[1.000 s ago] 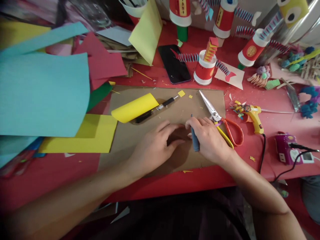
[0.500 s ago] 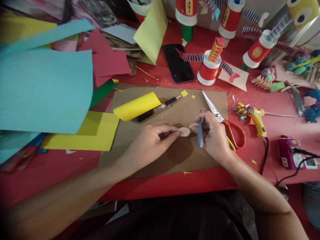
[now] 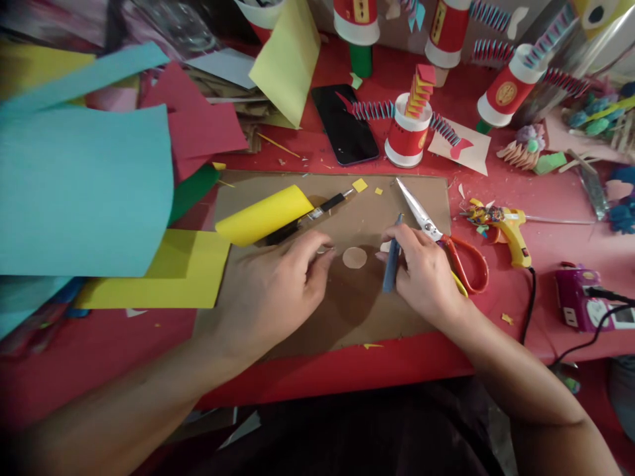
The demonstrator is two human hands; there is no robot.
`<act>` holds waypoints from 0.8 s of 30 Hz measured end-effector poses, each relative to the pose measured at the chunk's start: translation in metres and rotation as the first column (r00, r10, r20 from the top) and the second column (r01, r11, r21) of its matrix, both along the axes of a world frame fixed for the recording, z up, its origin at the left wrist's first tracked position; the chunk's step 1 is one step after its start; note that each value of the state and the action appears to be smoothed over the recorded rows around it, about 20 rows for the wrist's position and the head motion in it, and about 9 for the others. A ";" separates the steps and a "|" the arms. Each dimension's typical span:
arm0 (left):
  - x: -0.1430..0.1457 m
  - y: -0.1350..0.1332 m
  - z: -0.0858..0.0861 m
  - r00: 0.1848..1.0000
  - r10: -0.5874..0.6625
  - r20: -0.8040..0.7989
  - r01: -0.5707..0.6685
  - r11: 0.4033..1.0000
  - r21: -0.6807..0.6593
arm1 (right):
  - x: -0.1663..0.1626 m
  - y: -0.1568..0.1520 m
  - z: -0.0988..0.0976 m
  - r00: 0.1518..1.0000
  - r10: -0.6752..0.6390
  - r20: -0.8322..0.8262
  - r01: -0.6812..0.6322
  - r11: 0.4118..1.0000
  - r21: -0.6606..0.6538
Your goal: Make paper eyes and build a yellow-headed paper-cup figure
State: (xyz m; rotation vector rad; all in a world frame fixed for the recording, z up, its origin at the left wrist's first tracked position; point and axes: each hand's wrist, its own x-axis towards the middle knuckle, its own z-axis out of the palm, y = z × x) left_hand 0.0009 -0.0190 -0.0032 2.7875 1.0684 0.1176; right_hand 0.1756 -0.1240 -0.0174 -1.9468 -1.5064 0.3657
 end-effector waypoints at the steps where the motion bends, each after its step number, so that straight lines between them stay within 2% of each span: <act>1: -0.002 0.000 0.001 1.000 -0.021 -0.010 0.022 0.999 0.045 | 0.002 -0.001 0.001 1.000 -0.015 0.005 0.015 1.000 0.004; 6: -0.008 -0.008 -0.001 0.979 -0.204 -0.007 0.200 0.952 0.233 | 0.008 -0.004 0.006 0.997 -0.020 0.068 0.018 1.000 0.019; 11: -0.013 -0.030 -0.006 0.939 -0.343 0.010 0.325 0.898 0.296 | 0.013 -0.007 0.010 0.978 0.068 0.198 -0.076 0.997 0.034; 14: -0.015 -0.035 -0.009 0.932 -0.363 -0.014 0.353 0.896 0.269 | 0.015 -0.011 0.012 0.972 0.087 0.218 -0.083 0.996 -0.028; 17: -0.015 -0.035 -0.010 0.938 -0.346 -0.025 0.340 0.904 0.258 | 0.013 -0.014 0.013 0.953 0.155 0.261 -0.148 0.988 -0.046; 21: -0.014 -0.034 -0.013 0.943 -0.334 -0.015 0.323 0.898 0.300 | 0.001 -0.016 0.017 0.911 0.274 0.309 -0.254 0.962 -0.102; 24: -0.012 -0.033 -0.017 0.942 -0.334 -0.034 0.326 0.886 0.330 | -0.010 -0.019 0.018 0.907 0.282 0.312 -0.246 0.957 -0.151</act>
